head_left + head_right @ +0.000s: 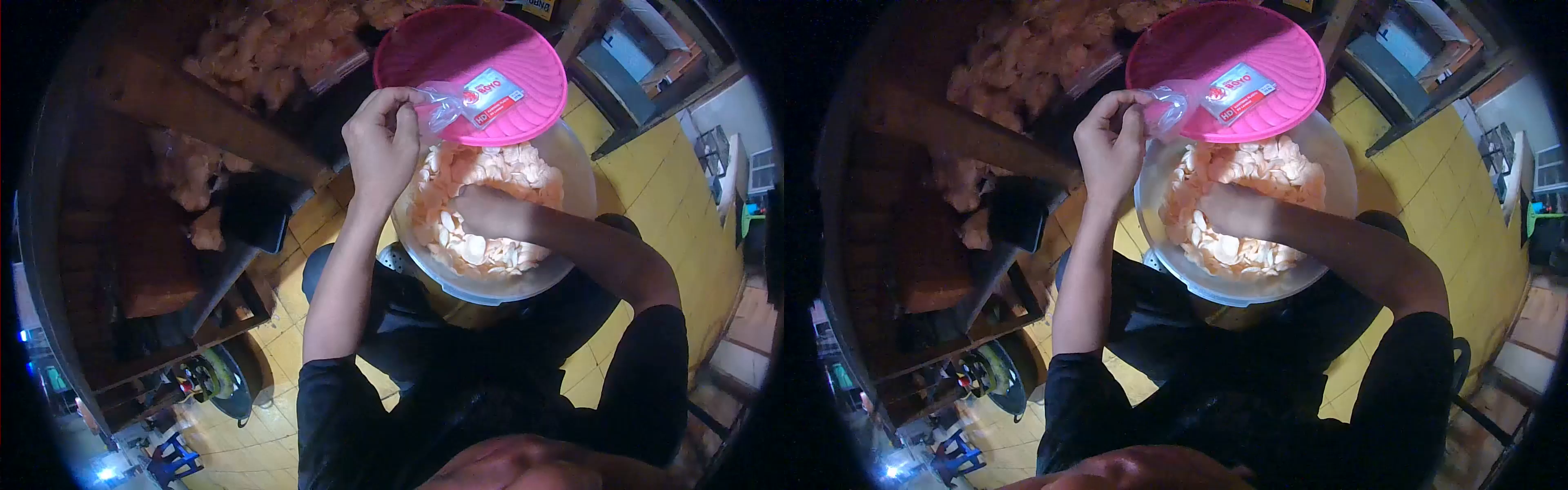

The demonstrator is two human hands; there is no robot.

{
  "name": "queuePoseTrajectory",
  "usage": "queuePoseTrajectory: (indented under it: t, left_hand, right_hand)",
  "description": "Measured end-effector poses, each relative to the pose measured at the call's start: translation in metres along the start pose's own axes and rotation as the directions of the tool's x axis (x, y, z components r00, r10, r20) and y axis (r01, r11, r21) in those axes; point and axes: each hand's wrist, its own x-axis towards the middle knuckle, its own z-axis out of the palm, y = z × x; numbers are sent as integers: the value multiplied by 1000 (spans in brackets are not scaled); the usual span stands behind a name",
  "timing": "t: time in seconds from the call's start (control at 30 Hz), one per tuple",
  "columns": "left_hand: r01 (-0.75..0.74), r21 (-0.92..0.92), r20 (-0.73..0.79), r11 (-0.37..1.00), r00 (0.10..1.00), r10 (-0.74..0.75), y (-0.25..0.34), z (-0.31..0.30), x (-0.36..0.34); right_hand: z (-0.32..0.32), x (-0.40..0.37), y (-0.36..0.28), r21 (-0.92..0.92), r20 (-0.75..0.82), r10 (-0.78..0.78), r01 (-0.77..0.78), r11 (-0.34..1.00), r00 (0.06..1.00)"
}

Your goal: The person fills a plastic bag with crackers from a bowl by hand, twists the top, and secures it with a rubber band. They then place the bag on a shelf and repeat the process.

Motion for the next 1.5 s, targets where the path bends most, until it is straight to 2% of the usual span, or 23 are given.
queuePoseTrajectory:
  t: [0.03, 0.1, 0.2, 0.23, 0.3, 0.33, 0.4, 0.47, 0.53, 0.6, 0.63, 0.7, 0.73, 0.8, 0.83, 0.9, 1.07, 1.13, 1.2, 1.33, 1.4, 1.43, 1.5]
  left_hand:
    - [-3, 14, 3, 1000, 1000, 3, 1, 0, -1]
    - [-48, 45, 29, 998, 998, 46, 4, -3, -1]
    - [-142, 110, 66, 984, 989, 135, 2, -1, -2]
    - [-196, 145, 81, 970, 979, 186, 1, 1, -2]
    - [-213, 155, 99, 965, 975, 199, 2, 3, -4]
    - [-229, 166, 119, 959, 970, 211, 3, 5, -4]
    - [-202, 157, 130, 967, 975, 182, 5, 8, -6]
    - [-166, 149, 151, 975, 978, 144, 5, 10, -7]
    - [-263, 195, 139, 945, 961, 239, 3, 11, -6]
    - [-226, 215, 156, 950, 968, 195, 9, 10, -7]
    - [-188, 235, 169, 954, 974, 151, 12, 10, -8]
    - [-178, 228, 167, 957, 976, 142, 11, 10, -9]
    - [-165, 224, 157, 960, 979, 131, 11, 11, -10]
    - [-200, 237, 137, 951, 976, 171, 10, 10, -11]
    - [-226, 255, 106, 940, 973, 206, 9, 9, -9]
    - [-202, 246, 116, 948, 977, 178, 8, 6, -10]
    - [-160, 226, 124, 961, 983, 135, 2, 6, -11]
    - [-253, 190, 90, 949, 967, 239, 1, 7, -10]
    - [-231, 196, 99, 953, 972, 215, 2, 7, -11]
    - [-210, 241, 137, 947, 974, 181, 0, 7, -11]
    - [-202, 237, 147, 950, 974, 171, 0, 7, -11]
    - [-194, 235, 153, 953, 975, 161, 1, 8, -11]
    - [-194, 226, 157, 955, 974, 161, 2, 8, -12]
  right_hand:
    - [-14, -10, -5, 4, -4, 0, 0, 1000, 1000]
    - [-42, -32, -13, 220, -155, 31, 4, 976, 987]
    - [-69, -50, 5, 297, -403, -76, 209, 932, 912]
    - [-77, -56, 14, 296, -403, -77, 209, 932, 912]
    - [-90, -67, 25, 549, -422, -50, 298, 781, 905]
    - [-95, -71, 23, 549, -421, -50, 298, 781, 906]
    - [-101, -76, 18, 601, -483, 73, 269, 753, 873]
    - [-93, -68, 27, 658, -456, 33, 313, 685, 889]
    - [-75, -58, 28, 719, -429, -7, 347, 602, 903]
    - [-61, -43, 25, 343, -220, -152, 222, 913, 964]
    - [-45, -37, 16, 235, -151, -63, 97, 967, 987]
    - [13, -20, 17, -50, -220, 66, -79, 996, 973]
    - [27, -15, 16, -43, -225, 74, -86, 995, 971]
    - [42, -8, 11, 8, 188, 106, -109, 994, 976]
    - [47, -16, 1, -219, 110, 85, -59, 974, 990]
    - [53, -19, -2, -105, 17, 16, -14, 994, 1000]
    - [32, -31, -12, -36, 53, -39, 41, 999, 998]
    - [17, -34, -13, -5, 67, -52, 53, 999, 996]
    - [2, -31, -13, -143, 180, -92, 119, 983, 979]
    - [-4, -29, -11, -30, 304, -100, 115, 993, 947]
    - [-6, -52, -30, 158, 141, -22, -1, 987, 990]
    - [9, -50, -29, 162, 137, -20, -3, 987, 990]
    - [61, -35, -17, 123, 18, -150, 147, 981, 988]
